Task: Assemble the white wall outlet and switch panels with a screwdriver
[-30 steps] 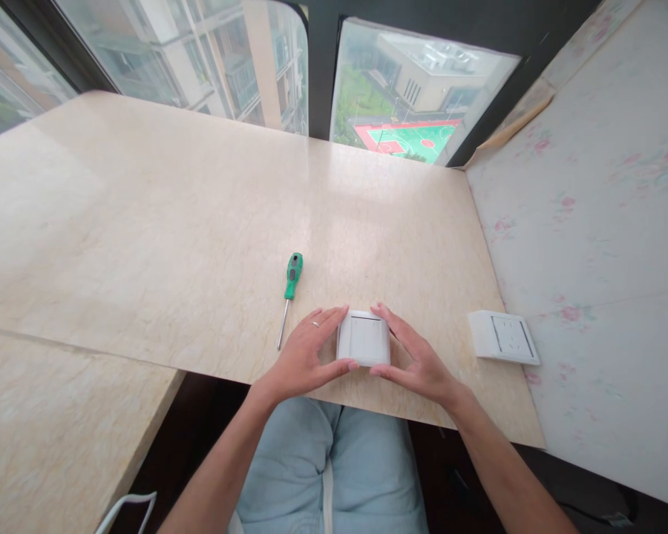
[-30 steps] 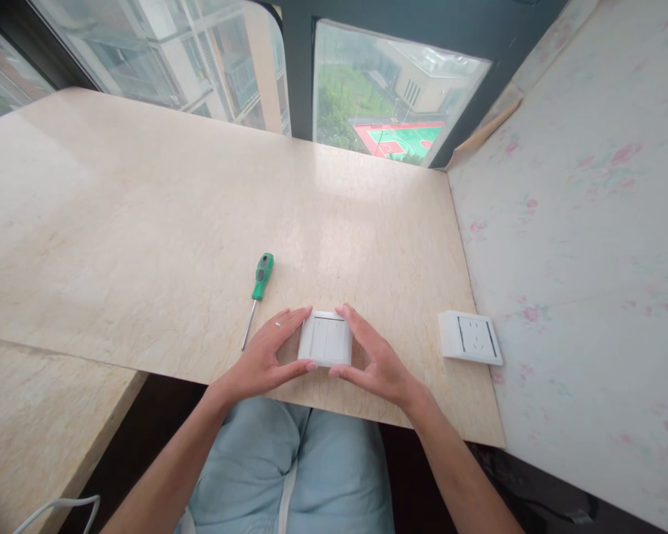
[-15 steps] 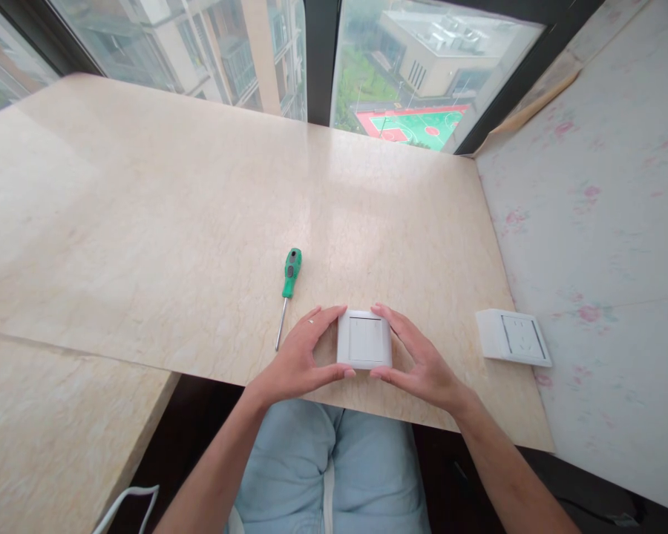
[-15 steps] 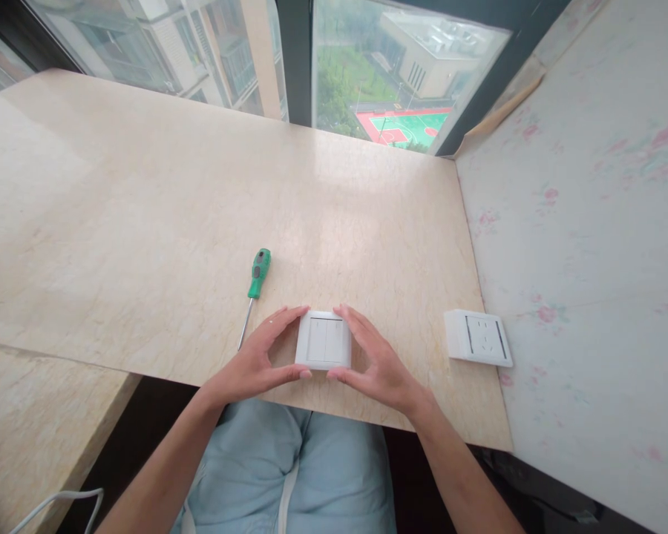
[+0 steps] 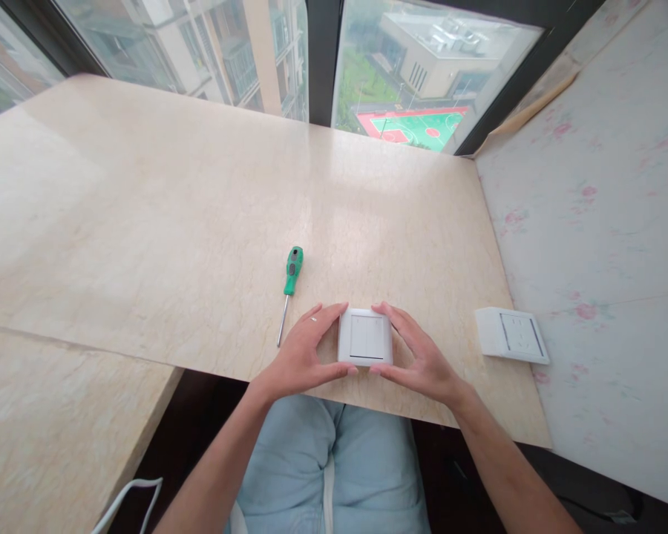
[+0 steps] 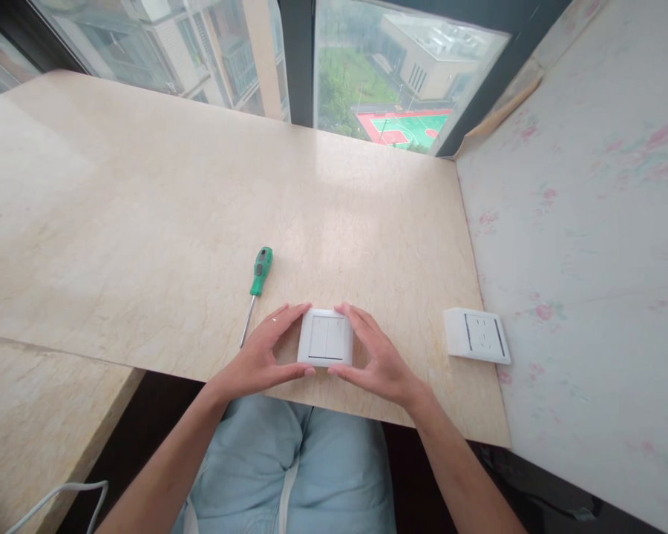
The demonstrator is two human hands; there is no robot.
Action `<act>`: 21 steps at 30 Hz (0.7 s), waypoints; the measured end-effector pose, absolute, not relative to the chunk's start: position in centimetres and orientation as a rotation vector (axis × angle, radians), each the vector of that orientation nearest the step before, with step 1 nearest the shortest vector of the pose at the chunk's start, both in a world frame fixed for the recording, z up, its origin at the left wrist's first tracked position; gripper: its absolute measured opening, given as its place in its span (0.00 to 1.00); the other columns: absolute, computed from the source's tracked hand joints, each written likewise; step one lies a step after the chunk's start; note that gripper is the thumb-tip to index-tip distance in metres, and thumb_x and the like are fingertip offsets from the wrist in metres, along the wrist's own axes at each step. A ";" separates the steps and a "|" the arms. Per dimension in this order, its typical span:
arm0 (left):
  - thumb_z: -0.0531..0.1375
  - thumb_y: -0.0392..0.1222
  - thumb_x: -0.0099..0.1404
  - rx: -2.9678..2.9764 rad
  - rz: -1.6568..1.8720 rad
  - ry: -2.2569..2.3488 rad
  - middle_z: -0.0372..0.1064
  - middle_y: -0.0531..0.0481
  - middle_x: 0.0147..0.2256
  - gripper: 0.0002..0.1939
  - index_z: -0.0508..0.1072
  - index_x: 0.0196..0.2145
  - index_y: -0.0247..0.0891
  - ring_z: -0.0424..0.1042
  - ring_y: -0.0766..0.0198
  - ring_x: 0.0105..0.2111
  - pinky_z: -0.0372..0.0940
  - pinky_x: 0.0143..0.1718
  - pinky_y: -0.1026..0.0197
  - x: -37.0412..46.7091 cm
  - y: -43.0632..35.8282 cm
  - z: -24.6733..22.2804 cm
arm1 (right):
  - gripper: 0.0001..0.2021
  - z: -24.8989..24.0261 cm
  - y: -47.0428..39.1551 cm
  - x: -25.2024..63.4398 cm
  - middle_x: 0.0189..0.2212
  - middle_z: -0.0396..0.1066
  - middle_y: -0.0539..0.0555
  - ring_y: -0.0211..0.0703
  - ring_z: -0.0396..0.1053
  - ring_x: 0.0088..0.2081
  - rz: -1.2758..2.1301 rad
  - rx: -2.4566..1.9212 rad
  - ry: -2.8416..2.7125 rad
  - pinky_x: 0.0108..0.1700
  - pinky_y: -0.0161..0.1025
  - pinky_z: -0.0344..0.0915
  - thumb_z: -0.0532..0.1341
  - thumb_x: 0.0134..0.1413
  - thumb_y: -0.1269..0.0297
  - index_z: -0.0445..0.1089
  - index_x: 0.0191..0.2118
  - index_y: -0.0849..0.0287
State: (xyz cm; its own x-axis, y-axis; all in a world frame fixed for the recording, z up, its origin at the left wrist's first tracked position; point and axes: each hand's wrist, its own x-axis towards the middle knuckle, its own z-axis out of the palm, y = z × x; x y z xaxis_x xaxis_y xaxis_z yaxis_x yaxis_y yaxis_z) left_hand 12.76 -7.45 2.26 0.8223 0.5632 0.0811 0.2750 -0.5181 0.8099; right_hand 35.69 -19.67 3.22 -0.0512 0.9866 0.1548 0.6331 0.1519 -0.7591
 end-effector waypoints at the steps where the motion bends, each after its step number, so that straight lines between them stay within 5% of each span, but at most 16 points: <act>1: 0.68 0.59 0.61 2.137 0.429 0.611 0.61 0.41 0.66 0.46 0.53 0.69 0.46 0.60 0.46 0.67 0.48 0.70 0.38 12.8 -7.5 2.2 | 0.45 3.2 -19.7 35.7 0.66 0.61 0.60 0.56 0.58 0.68 0.670 -1.560 -1.768 0.68 0.59 0.59 0.69 0.57 0.56 0.44 0.73 0.46; 21: 0.66 0.58 0.63 2.158 0.454 0.577 0.61 0.40 0.66 0.44 0.53 0.69 0.44 0.60 0.47 0.66 0.50 0.70 0.38 12.7 -7.4 2.0 | 0.45 5.0 -18.9 36.3 0.66 0.63 0.60 0.58 0.63 0.66 0.560 -1.604 -1.977 0.66 0.59 0.63 0.70 0.56 0.56 0.48 0.73 0.49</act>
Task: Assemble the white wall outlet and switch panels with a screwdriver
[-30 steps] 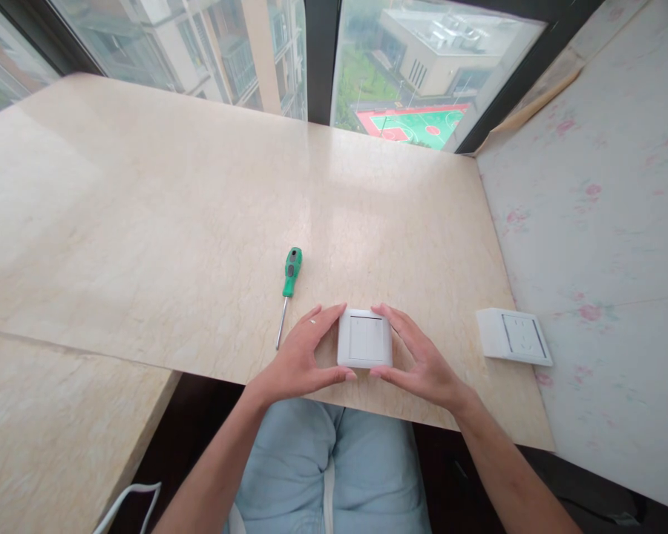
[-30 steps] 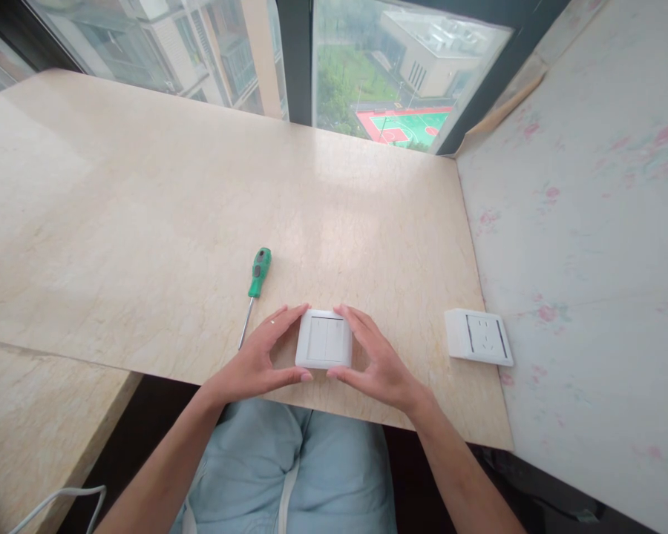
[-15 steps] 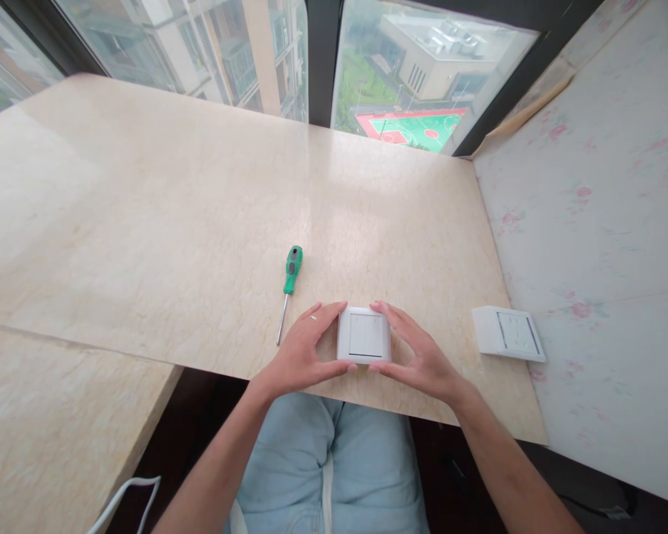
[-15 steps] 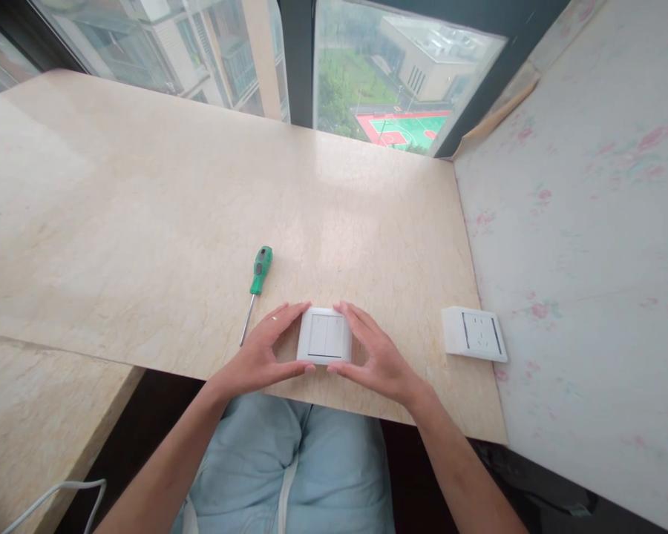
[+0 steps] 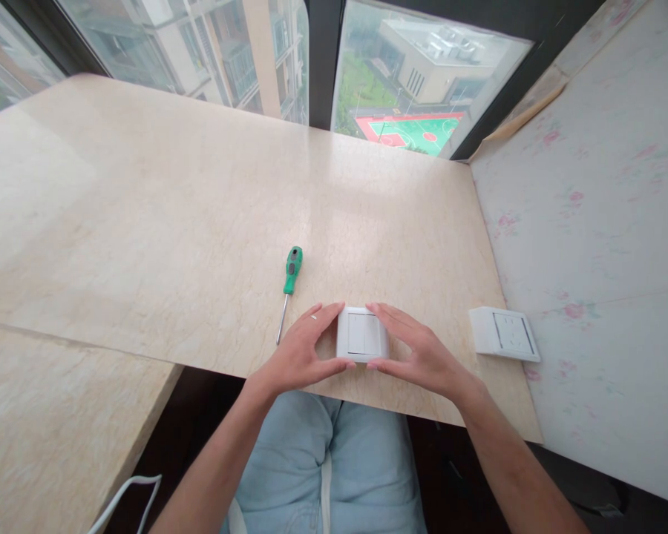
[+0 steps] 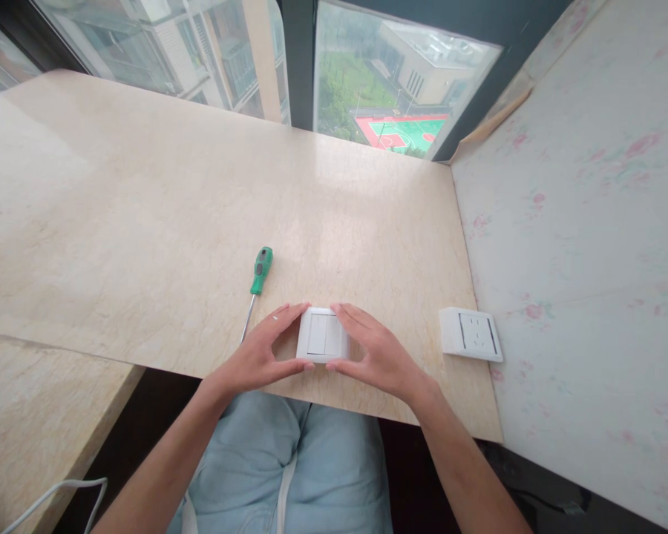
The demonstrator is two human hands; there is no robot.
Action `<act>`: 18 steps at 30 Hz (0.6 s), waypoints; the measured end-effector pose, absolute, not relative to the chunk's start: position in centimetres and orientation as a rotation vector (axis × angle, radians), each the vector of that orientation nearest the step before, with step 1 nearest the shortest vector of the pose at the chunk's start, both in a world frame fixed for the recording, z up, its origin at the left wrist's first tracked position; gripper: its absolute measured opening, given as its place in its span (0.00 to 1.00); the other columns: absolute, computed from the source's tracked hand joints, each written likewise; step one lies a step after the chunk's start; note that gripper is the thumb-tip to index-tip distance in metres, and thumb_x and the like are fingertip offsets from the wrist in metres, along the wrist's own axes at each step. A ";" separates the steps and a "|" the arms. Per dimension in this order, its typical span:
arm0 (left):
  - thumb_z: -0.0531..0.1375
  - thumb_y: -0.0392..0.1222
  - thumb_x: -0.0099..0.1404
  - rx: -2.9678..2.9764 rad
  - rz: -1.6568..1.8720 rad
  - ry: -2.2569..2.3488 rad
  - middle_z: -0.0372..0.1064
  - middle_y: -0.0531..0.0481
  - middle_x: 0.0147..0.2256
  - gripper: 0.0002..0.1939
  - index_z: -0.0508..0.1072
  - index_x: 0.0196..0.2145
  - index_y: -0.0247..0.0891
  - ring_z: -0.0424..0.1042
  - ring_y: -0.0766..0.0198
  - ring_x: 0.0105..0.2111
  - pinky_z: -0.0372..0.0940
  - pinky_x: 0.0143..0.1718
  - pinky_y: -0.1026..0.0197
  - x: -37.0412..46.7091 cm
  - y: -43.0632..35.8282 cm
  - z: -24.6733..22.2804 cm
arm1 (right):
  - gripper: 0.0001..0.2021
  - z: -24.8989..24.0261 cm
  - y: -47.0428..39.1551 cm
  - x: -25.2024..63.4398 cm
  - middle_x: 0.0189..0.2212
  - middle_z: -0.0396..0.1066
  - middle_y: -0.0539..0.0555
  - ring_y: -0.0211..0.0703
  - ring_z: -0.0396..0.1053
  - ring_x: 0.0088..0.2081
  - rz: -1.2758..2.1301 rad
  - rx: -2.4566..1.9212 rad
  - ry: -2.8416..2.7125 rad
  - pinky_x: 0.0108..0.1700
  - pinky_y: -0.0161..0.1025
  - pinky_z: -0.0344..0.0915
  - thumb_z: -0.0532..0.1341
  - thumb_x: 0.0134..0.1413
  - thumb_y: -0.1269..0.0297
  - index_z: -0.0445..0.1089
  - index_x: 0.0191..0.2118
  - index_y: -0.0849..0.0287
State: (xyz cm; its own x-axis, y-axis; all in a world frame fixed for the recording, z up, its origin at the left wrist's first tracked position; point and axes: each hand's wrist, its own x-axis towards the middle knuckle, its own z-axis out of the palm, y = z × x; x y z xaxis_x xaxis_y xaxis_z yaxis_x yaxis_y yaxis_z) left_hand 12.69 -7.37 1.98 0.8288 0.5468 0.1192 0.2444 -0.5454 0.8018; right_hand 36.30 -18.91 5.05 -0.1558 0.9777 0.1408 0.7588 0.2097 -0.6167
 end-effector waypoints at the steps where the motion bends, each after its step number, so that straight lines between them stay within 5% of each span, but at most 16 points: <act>1: 0.66 0.59 0.63 2.154 0.450 0.577 0.61 0.40 0.66 0.44 0.53 0.69 0.44 0.60 0.47 0.66 0.50 0.70 0.38 12.7 -7.4 2.0 | 0.44 5.1 -18.9 36.3 0.67 0.63 0.60 0.58 0.62 0.66 0.567 -1.612 -1.979 0.66 0.59 0.63 0.70 0.56 0.56 0.47 0.73 0.49; 13: 0.66 0.57 0.63 2.133 0.414 0.575 0.60 0.39 0.66 0.44 0.53 0.69 0.44 0.61 0.46 0.66 0.50 0.70 0.36 12.9 -7.2 2.7 | 0.43 6.0 -18.6 36.2 0.69 0.57 0.60 0.58 0.54 0.70 0.617 -1.666 -2.049 0.70 0.64 0.50 0.68 0.58 0.55 0.48 0.73 0.50; 18: 0.67 0.55 0.62 2.114 0.407 0.566 0.60 0.39 0.66 0.44 0.54 0.69 0.43 0.62 0.46 0.66 0.50 0.70 0.37 12.9 -7.1 2.9 | 0.44 6.1 -18.7 35.9 0.69 0.59 0.59 0.60 0.57 0.69 0.629 -1.721 -2.013 0.69 0.64 0.55 0.70 0.56 0.54 0.48 0.73 0.47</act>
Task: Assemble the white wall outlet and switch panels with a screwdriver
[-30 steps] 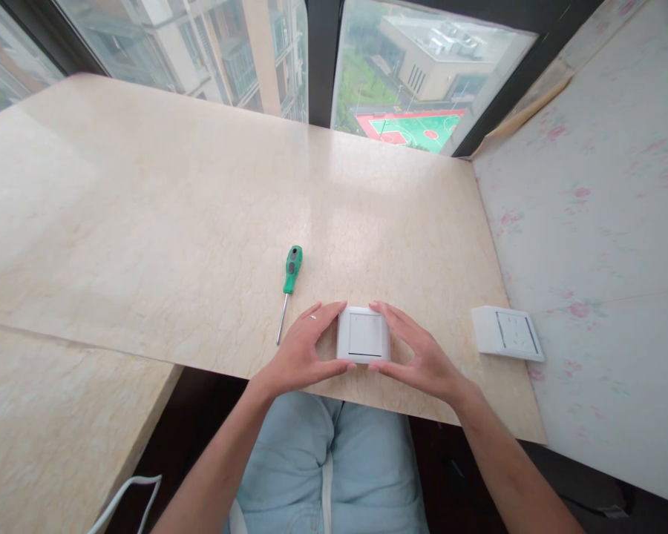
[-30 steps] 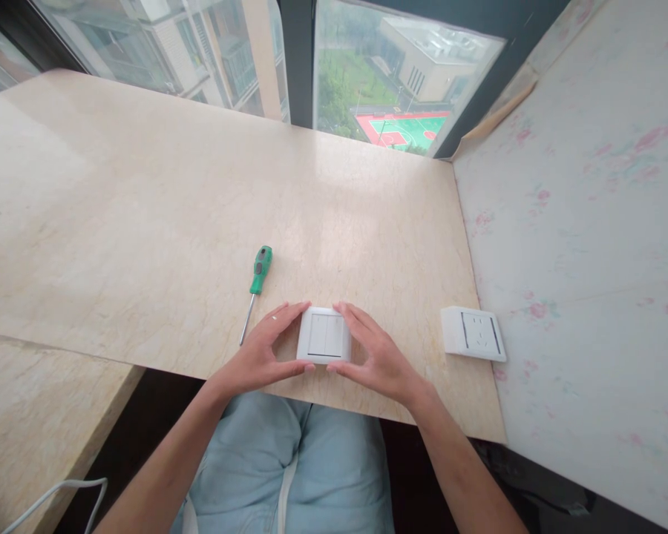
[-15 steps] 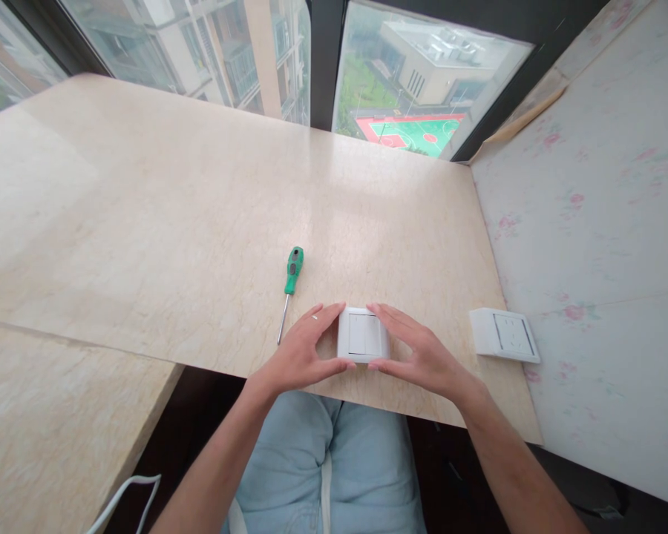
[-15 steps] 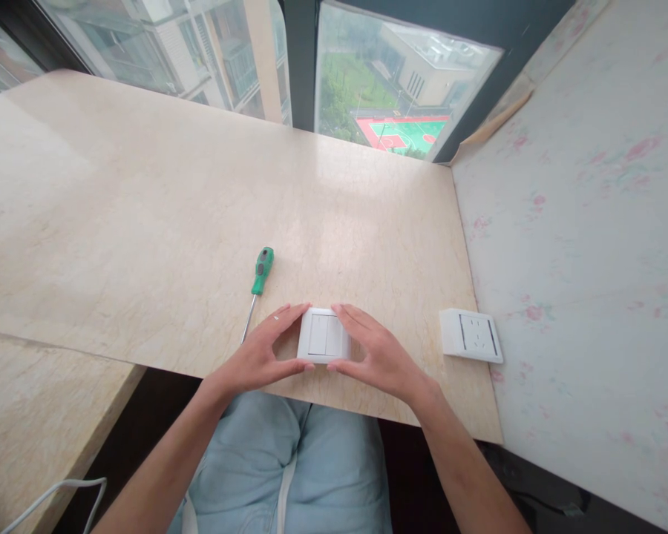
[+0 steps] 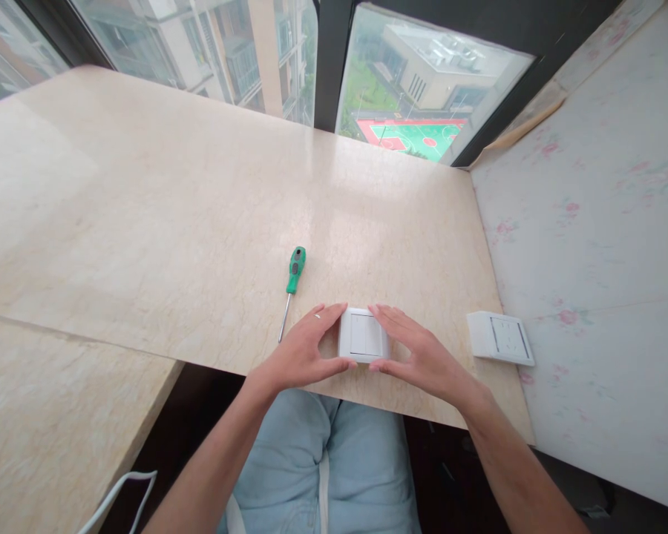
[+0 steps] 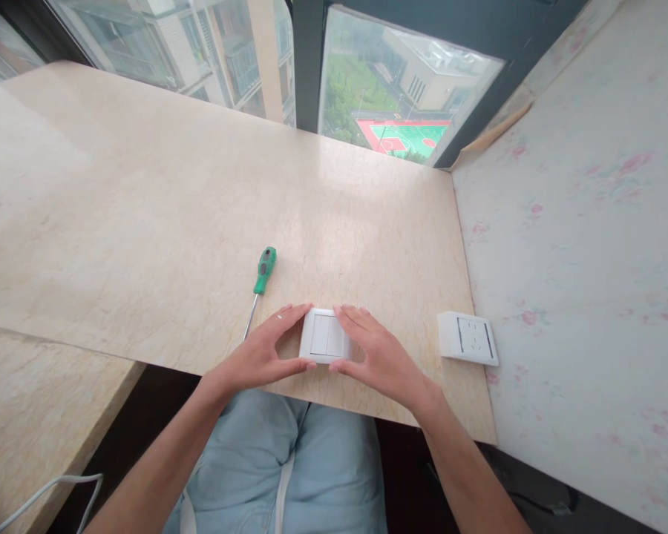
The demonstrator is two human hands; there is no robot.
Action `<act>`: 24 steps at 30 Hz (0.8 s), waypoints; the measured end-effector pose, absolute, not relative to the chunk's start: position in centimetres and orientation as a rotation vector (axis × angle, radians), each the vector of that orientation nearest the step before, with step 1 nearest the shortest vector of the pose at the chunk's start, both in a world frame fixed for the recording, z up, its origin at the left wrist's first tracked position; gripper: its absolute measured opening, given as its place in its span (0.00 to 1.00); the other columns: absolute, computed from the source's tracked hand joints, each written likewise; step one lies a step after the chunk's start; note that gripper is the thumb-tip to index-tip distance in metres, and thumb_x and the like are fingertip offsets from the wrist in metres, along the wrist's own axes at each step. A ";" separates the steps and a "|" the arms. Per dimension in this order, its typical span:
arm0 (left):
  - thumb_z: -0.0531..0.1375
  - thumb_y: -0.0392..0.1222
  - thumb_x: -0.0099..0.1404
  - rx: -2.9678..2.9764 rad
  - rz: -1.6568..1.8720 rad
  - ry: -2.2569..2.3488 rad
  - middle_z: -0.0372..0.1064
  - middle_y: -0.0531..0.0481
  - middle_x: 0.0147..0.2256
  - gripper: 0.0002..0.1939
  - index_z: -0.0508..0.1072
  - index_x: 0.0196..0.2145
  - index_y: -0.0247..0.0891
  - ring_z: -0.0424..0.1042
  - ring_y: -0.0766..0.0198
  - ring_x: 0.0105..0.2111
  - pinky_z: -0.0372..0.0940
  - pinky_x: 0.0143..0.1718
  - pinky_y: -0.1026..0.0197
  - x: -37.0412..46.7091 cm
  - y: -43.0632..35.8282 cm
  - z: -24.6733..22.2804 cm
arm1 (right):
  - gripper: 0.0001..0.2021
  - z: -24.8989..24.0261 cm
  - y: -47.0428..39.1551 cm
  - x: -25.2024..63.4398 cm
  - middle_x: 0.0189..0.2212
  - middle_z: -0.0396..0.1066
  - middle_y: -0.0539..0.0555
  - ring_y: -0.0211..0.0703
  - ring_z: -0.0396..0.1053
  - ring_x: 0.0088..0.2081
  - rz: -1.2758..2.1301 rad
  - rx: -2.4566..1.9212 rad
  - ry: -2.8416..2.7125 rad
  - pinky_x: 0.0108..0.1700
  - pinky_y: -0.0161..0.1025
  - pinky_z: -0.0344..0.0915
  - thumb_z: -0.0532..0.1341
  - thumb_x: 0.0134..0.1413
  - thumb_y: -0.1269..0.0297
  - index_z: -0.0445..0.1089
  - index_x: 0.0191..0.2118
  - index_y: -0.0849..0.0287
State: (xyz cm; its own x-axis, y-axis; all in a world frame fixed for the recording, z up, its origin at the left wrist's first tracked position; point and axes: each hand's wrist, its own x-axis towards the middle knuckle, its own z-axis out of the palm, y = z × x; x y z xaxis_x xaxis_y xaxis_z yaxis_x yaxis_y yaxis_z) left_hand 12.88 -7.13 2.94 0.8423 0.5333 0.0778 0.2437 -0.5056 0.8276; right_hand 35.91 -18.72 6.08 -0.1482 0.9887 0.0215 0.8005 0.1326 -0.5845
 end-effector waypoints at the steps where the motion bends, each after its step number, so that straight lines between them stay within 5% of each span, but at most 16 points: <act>1: 0.67 0.54 0.62 2.110 0.409 0.569 0.60 0.39 0.66 0.43 0.54 0.69 0.43 0.62 0.46 0.66 0.50 0.70 0.37 12.9 -7.1 2.9 | 0.44 6.1 -18.7 35.8 0.68 0.59 0.59 0.60 0.58 0.68 0.626 -1.735 -2.000 0.68 0.64 0.57 0.70 0.55 0.54 0.49 0.73 0.47; 15: 0.69 0.58 0.59 2.115 0.415 0.615 0.63 0.39 0.64 0.46 0.56 0.67 0.42 0.64 0.45 0.64 0.52 0.69 0.37 13.0 -7.2 2.7 | 0.45 5.7 -18.9 35.9 0.68 0.60 0.61 0.60 0.60 0.67 0.659 -1.736 -1.951 0.66 0.62 0.60 0.71 0.55 0.55 0.49 0.73 0.50; 24: 0.71 0.57 0.55 2.202 0.421 0.661 0.59 0.36 0.67 0.55 0.48 0.70 0.42 0.60 0.42 0.66 0.53 0.68 0.36 13.4 -7.8 1.6 | 0.43 6.1 -18.6 36.2 0.66 0.64 0.59 0.60 0.64 0.65 0.667 -1.698 -1.949 0.66 0.60 0.63 0.71 0.54 0.56 0.53 0.72 0.49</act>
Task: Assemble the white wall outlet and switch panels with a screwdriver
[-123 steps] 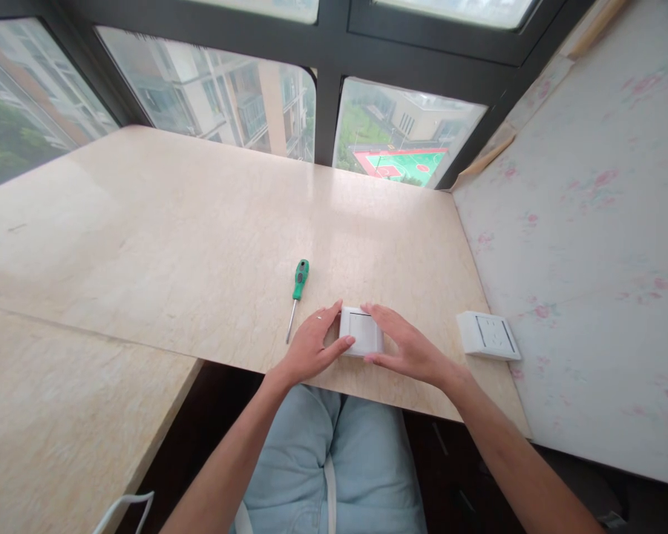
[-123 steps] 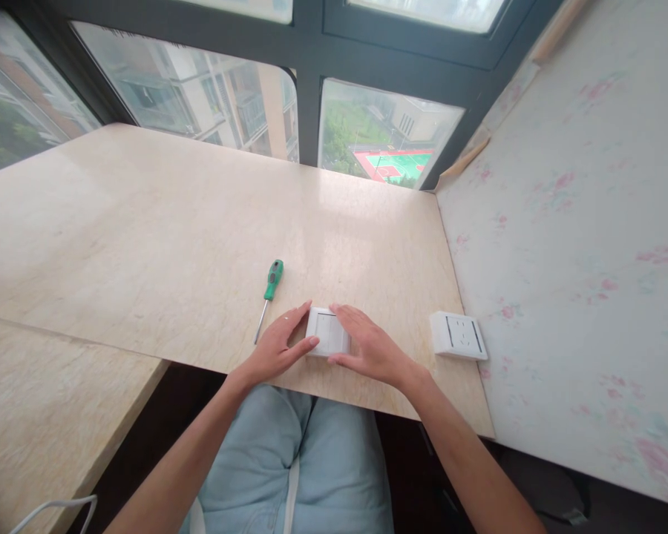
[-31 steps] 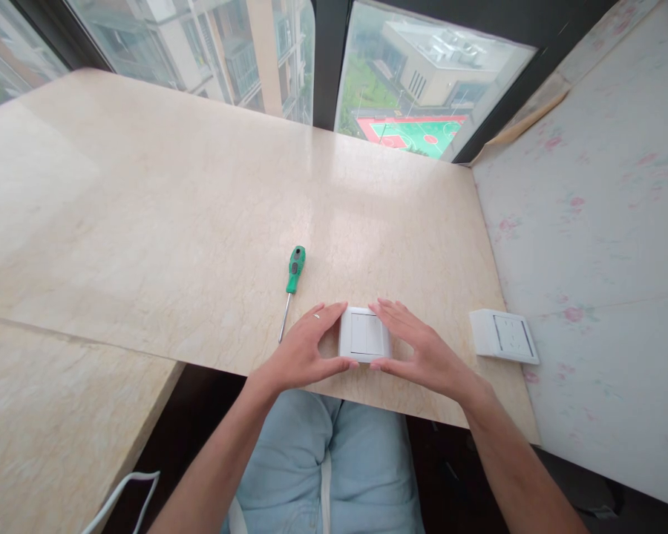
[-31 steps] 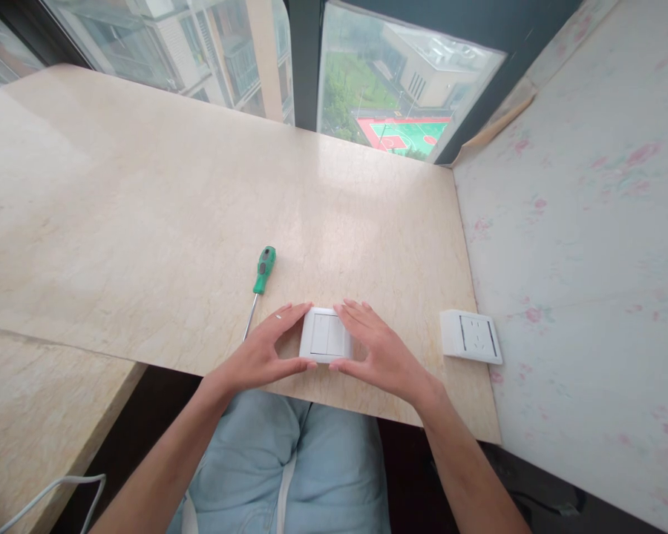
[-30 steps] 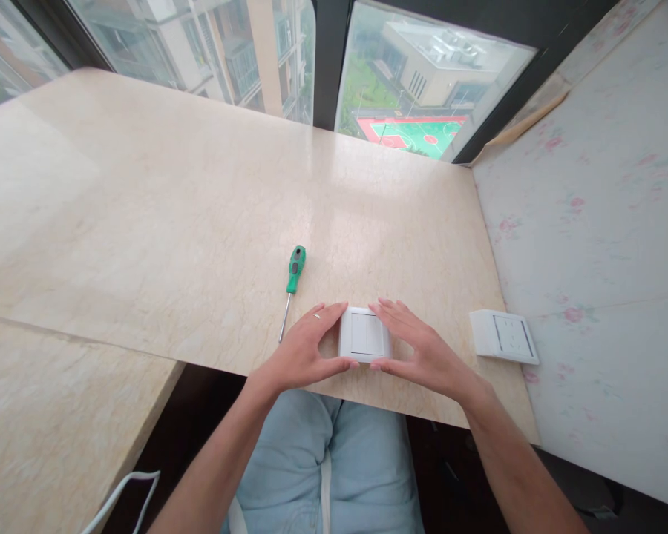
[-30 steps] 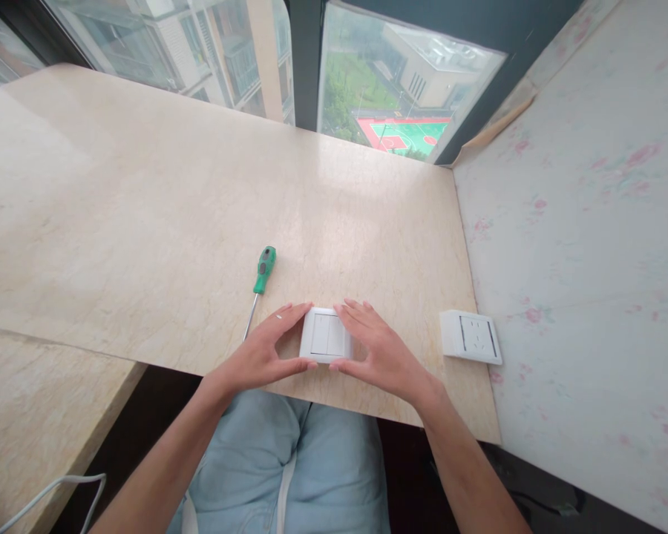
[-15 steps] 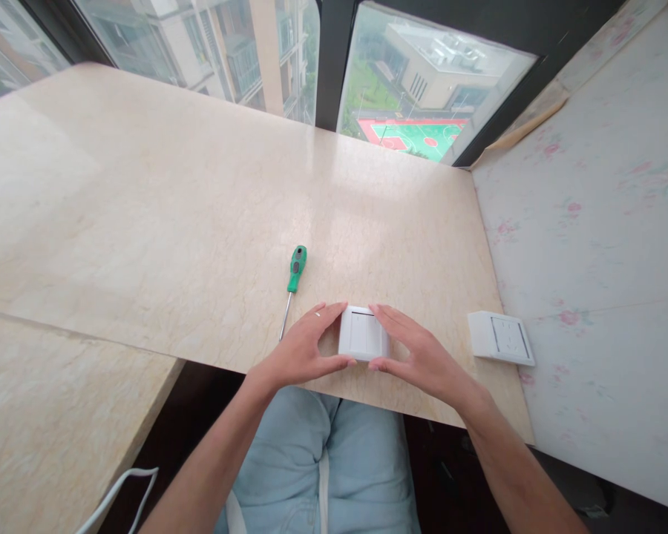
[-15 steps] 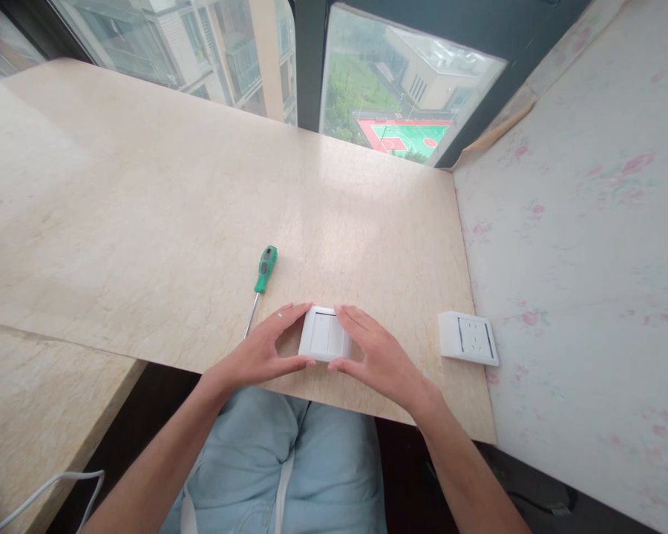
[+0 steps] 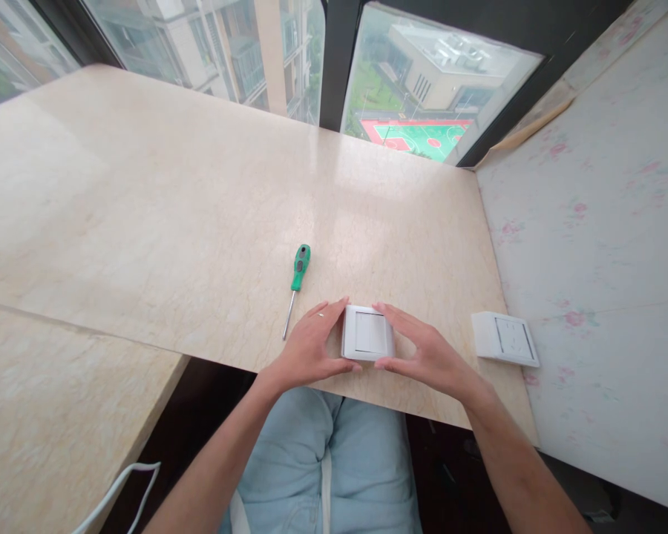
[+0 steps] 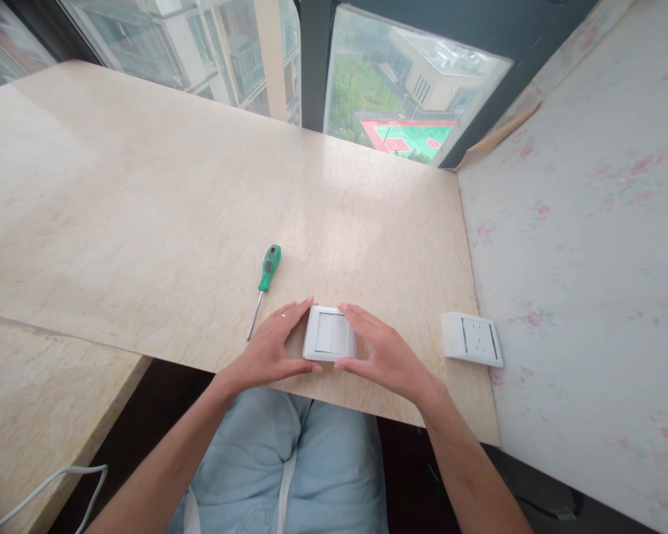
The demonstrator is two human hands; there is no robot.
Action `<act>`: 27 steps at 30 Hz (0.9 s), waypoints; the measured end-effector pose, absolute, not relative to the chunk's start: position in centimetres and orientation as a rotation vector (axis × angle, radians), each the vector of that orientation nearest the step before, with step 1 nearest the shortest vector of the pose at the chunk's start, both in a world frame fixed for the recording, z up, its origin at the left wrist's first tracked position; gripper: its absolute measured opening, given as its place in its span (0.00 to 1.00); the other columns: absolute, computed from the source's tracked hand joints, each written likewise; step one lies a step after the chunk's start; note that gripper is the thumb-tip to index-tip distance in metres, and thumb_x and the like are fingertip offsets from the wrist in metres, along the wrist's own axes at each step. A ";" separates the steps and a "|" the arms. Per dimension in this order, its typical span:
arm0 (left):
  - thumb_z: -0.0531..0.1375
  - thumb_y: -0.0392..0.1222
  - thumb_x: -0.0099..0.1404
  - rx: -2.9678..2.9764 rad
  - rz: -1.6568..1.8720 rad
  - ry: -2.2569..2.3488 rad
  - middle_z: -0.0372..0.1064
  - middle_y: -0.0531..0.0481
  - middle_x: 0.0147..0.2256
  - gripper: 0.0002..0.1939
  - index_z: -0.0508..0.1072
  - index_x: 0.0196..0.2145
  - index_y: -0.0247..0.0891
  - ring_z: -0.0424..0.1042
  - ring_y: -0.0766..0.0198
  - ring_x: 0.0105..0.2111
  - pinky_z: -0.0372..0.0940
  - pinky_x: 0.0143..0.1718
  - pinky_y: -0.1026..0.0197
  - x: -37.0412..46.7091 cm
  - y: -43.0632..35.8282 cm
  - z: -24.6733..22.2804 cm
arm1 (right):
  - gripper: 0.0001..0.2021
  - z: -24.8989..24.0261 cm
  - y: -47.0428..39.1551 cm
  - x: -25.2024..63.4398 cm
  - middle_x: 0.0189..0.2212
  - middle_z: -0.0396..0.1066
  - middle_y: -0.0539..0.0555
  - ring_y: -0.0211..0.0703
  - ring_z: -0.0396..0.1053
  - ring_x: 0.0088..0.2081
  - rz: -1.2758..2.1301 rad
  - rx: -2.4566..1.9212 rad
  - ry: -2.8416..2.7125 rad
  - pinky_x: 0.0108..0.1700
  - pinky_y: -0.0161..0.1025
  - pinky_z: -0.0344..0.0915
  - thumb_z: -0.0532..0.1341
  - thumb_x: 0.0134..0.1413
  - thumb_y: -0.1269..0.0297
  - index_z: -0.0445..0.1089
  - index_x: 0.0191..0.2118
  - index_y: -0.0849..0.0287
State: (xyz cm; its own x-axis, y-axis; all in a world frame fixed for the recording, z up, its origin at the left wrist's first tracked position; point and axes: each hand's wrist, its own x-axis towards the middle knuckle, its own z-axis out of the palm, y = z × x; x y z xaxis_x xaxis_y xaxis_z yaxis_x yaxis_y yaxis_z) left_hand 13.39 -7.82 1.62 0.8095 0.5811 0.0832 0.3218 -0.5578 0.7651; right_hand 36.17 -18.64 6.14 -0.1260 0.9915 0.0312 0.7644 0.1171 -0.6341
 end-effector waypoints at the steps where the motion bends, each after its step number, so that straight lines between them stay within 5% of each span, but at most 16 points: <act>1: 0.70 0.54 0.56 2.216 0.429 0.657 0.60 0.37 0.66 0.53 0.47 0.70 0.42 0.61 0.42 0.66 0.53 0.68 0.36 13.4 -7.8 1.5 | 0.43 6.2 -18.6 36.3 0.65 0.65 0.59 0.60 0.64 0.65 0.671 -1.686 -1.948 0.65 0.60 0.63 0.71 0.54 0.56 0.53 0.72 0.49; 5: 0.67 0.45 0.57 2.242 0.468 0.641 0.60 0.40 0.66 0.49 0.48 0.70 0.43 0.63 0.45 0.65 0.52 0.69 0.37 13.4 -7.9 1.3 | 0.41 5.6 -19.0 37.0 0.65 0.65 0.60 0.60 0.64 0.65 0.718 -1.675 -1.833 0.66 0.61 0.61 0.71 0.54 0.55 0.56 0.71 0.51; 27: 0.69 0.50 0.58 2.253 0.502 0.633 0.60 0.40 0.67 0.50 0.47 0.71 0.43 0.63 0.46 0.65 0.53 0.69 0.39 13.2 -8.0 0.9 | 0.42 6.0 -21.0 37.0 0.65 0.64 0.61 0.61 0.61 0.67 0.603 -1.770 -1.750 0.67 0.63 0.59 0.70 0.54 0.54 0.53 0.71 0.50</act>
